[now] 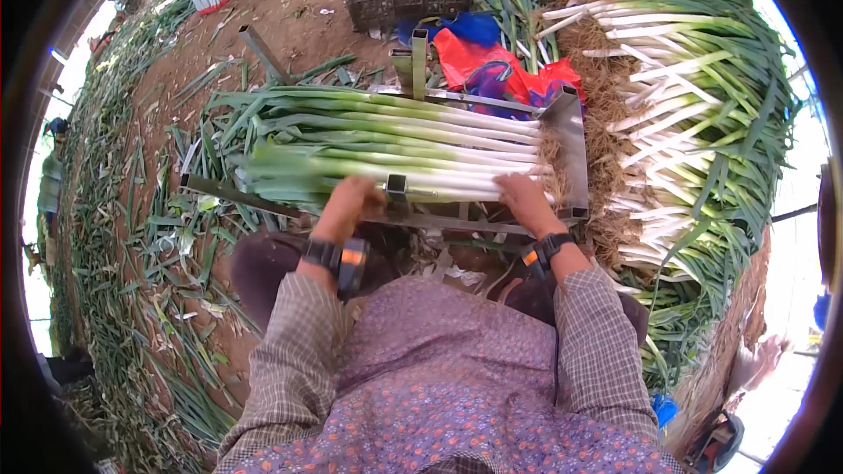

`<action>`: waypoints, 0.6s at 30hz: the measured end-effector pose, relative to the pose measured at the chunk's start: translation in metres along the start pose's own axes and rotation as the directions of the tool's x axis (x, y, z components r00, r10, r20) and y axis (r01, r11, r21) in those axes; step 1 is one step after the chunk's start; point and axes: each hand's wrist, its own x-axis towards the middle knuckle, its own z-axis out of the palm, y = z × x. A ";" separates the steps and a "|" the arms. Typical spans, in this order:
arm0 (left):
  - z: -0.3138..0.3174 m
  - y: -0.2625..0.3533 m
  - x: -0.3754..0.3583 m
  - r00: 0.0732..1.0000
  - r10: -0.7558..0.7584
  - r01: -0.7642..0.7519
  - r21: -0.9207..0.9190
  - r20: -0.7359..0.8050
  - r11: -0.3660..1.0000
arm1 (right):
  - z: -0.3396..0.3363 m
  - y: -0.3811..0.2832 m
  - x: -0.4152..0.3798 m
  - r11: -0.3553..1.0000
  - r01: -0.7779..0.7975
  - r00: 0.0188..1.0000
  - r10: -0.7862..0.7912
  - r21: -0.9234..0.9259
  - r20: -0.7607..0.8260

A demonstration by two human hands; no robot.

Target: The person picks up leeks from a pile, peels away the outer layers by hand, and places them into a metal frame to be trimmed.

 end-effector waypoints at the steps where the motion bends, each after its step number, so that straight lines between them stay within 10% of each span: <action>1: 0.006 0.007 -0.013 1.000 -0.026 0.027 0.112 -0.011 0.993 | 0.004 0.005 -0.005 0.999 -0.012 0.998 0.014 -0.041 0.066; 3: 0.012 0.012 -0.024 0.996 -0.080 0.090 0.326 -0.044 0.941 | 0.006 0.004 -0.010 1.000 -0.022 0.999 0.023 -0.017 0.048; 7: 0.002 0.015 0.002 0.678 0.735 -0.464 0.783 0.013 0.414 | 0.002 0.002 -0.005 0.998 -0.057 0.998 0.057 -0.030 0.012; 10: -0.010 0.020 0.012 0.643 0.635 -0.498 0.864 0.428 -0.078 | 0.000 0.010 -0.011 0.998 -0.065 0.997 0.064 -0.024 -0.037; 18: -0.004 -0.006 0.021 0.736 0.454 -0.475 0.861 0.501 -0.181 | 0.012 0.018 -0.022 0.987 -0.087 0.992 0.098 -0.133 0.082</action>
